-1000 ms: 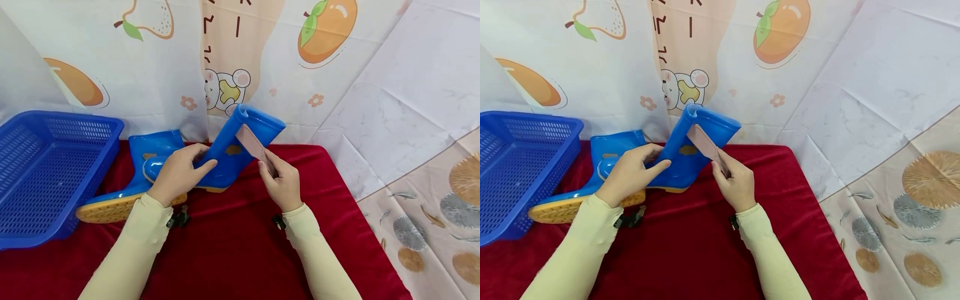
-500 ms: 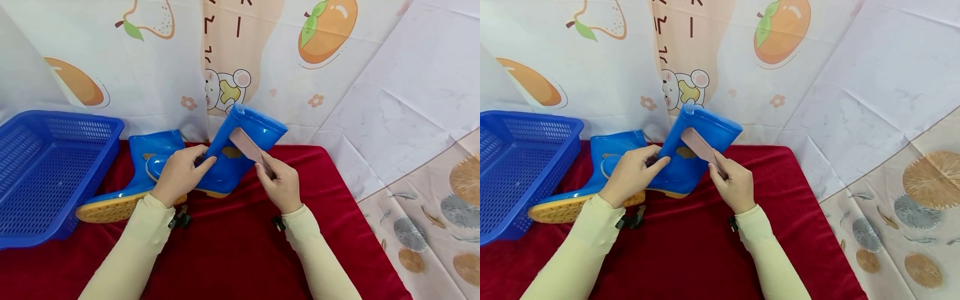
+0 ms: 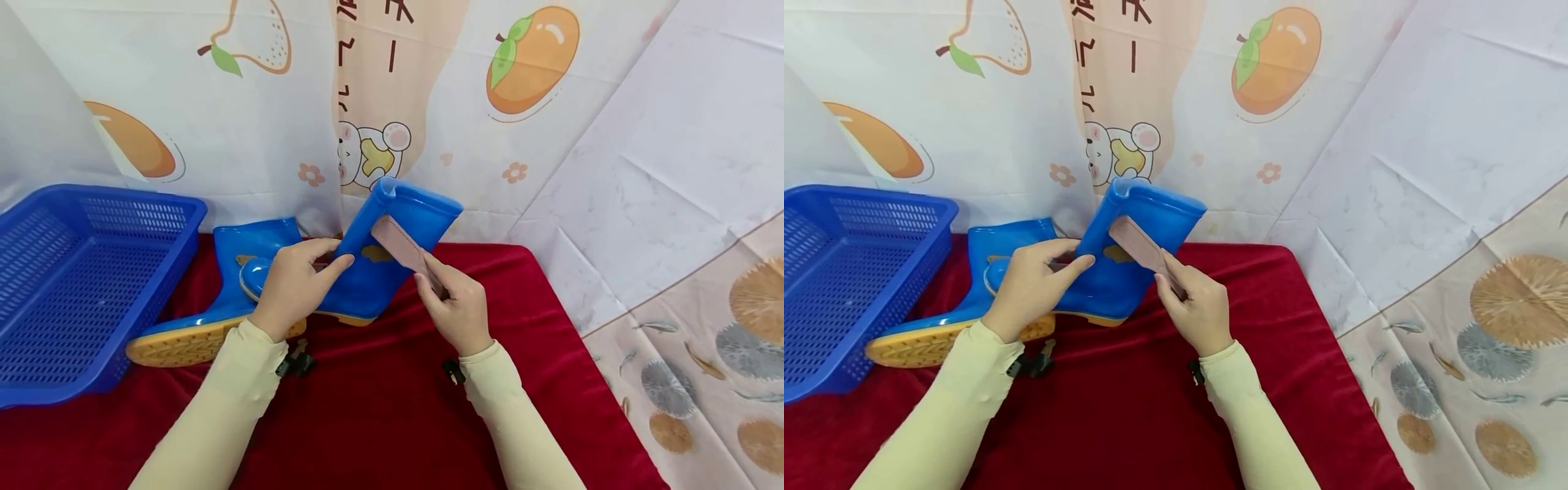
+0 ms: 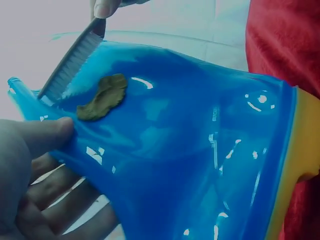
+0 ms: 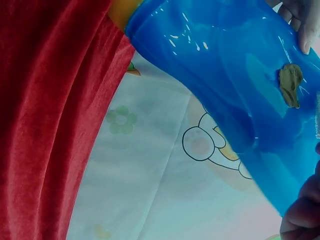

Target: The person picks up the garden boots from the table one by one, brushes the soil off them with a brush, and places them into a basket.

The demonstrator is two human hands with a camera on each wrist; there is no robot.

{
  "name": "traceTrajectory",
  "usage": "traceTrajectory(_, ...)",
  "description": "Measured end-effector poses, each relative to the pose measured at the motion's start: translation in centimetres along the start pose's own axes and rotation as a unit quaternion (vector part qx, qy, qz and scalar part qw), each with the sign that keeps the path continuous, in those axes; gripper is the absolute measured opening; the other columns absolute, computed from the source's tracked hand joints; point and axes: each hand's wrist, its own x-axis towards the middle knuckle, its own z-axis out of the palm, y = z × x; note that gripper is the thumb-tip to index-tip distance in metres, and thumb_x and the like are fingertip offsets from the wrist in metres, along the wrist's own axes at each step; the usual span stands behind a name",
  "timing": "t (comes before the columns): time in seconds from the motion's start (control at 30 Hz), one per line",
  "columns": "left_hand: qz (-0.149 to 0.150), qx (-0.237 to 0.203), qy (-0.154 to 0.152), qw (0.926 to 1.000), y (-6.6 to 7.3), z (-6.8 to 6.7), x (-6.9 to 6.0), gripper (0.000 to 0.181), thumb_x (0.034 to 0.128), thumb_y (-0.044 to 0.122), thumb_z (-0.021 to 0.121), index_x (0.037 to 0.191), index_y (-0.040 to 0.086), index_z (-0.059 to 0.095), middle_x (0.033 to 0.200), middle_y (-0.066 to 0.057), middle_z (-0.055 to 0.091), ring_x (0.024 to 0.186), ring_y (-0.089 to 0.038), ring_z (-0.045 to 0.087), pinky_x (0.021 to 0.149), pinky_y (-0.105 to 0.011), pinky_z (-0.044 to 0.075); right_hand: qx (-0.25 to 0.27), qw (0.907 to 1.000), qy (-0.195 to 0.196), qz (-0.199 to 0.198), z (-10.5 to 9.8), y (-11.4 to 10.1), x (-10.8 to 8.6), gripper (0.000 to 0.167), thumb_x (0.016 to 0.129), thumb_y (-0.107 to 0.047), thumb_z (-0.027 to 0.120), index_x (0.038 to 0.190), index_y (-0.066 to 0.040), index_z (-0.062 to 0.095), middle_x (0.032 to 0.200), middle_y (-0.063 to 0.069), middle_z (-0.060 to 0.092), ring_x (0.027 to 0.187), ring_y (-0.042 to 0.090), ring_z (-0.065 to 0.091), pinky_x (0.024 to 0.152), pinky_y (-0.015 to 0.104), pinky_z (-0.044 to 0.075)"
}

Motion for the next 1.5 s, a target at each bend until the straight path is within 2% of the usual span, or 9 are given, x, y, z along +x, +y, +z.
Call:
traceTrajectory(0.2,-0.01,-0.037,0.06,0.9974,0.1,0.5,-0.3,0.033,0.0926,0.031,0.08,0.121,0.014,0.078,0.106,-0.005,0.078,0.092,-0.022,0.074,0.082,-0.047,0.062,0.006,1.0,0.004,0.002,0.2,-0.1,-0.2,0.037,0.094,-0.012,0.074,0.131,-0.008,0.073,0.063,-0.002,0.049,0.056,0.01,0.043,0.053,0.024,0.038)
traceTrajectory(0.5,0.008,-0.018,0.022,0.9996,0.4,0.7,-0.3,0.046,0.0987,0.039,0.071,0.138,0.016,0.068,0.107,-0.005,0.076,0.092,-0.021,0.072,0.083,-0.045,0.062,-0.01,0.9998,-0.014,0.003,0.1,0.1,0.0,0.042,0.095,-0.013,0.075,0.137,-0.012,0.069,0.065,-0.002,0.048,0.059,0.011,0.043,0.054,0.025,0.038)
traceTrajectory(0.7,0.008,-0.047,0.031,0.9984,0.4,0.3,-0.4,0.028,0.0983,0.032,0.073,0.12,0.015,0.077,0.1,-0.002,0.078,0.084,-0.017,0.07,0.076,-0.04,0.061,-0.019,0.9995,-0.026,0.003,0.3,0.1,-0.1,0.043,0.095,-0.014,0.076,0.137,-0.013,0.068,0.065,-0.002,0.047,0.059,0.01,0.043,0.054,0.025,0.038)
traceTrajectory(0.93,0.028,-0.075,0.102,0.9915,0.3,0.5,-0.4,0.025,0.0941,0.026,0.078,0.114,0.012,0.08,0.099,-0.003,0.079,0.086,-0.015,0.073,0.077,-0.025,0.059,-0.023,0.9992,-0.033,0.009,0.2,0.0,-0.4,0.044,0.095,-0.015,0.076,0.138,-0.014,0.068,0.065,-0.001,0.049,0.059,0.01,0.043,0.054,0.026,0.039)
traceTrajectory(1.03,0.033,-0.074,0.124,0.9889,0.4,0.6,-0.3,0.027,0.0949,0.026,0.077,0.118,0.011,0.079,0.103,-0.005,0.079,0.09,-0.017,0.074,0.081,-0.029,0.061,-0.028,0.998,-0.057,0.007,0.0,0.0,-0.3,0.041,0.096,-0.017,0.075,0.137,-0.013,0.069,0.066,-0.002,0.052,0.06,0.01,0.044,0.053,0.026,0.039)
traceTrajectory(1.2,0.018,-0.048,0.089,0.9947,0.1,0.8,-0.1,0.035,0.0979,0.027,0.073,0.127,0.008,0.074,0.112,-0.01,0.077,0.098,-0.025,0.074,0.087,-0.047,0.062,-0.031,0.9922,-0.113,0.043,-0.3,0.2,-0.4,0.034,0.097,-0.019,0.073,0.13,-0.013,0.073,0.069,-0.005,0.06,0.06,0.009,0.047,0.052,0.027,0.04)
traceTrajectory(1.3,0.011,-0.032,0.072,0.9969,-0.2,0.9,0.0,0.037,0.0983,0.029,0.072,0.129,0.009,0.072,0.115,-0.011,0.076,0.101,-0.027,0.074,0.088,-0.048,0.061,-0.033,0.9893,-0.126,0.067,-0.5,0.4,-0.4,0.031,0.097,-0.021,0.072,0.127,-0.014,0.076,0.064,-0.007,0.057,0.056,0.008,0.044,0.049,0.027,0.037)
traceTrajectory(1.4,0.01,-0.03,0.068,0.9972,-0.4,0.9,0.1,0.039,0.0982,0.03,0.072,0.131,0.009,0.072,0.116,-0.01,0.076,0.101,-0.027,0.074,0.088,-0.048,0.061,-0.034,0.9905,-0.118,0.062,-0.7,0.6,-0.3,0.03,0.095,-0.02,0.072,0.124,-0.014,0.077,0.059,-0.008,0.054,0.052,0.007,0.04,0.047,0.026,0.035)
traceTrajectory(1.5,0.008,-0.029,0.061,0.9977,-0.3,0.8,0.1,0.04,0.0981,0.032,0.072,0.131,0.01,0.071,0.117,-0.01,0.076,0.102,-0.027,0.074,0.089,-0.048,0.061,-0.03,0.9947,-0.089,0.043,-0.8,0.6,-0.2,0.032,0.094,-0.019,0.072,0.126,-0.014,0.076,0.067,-0.003,0.066,0.053,0.008,0.042,0.048,0.027,0.037)
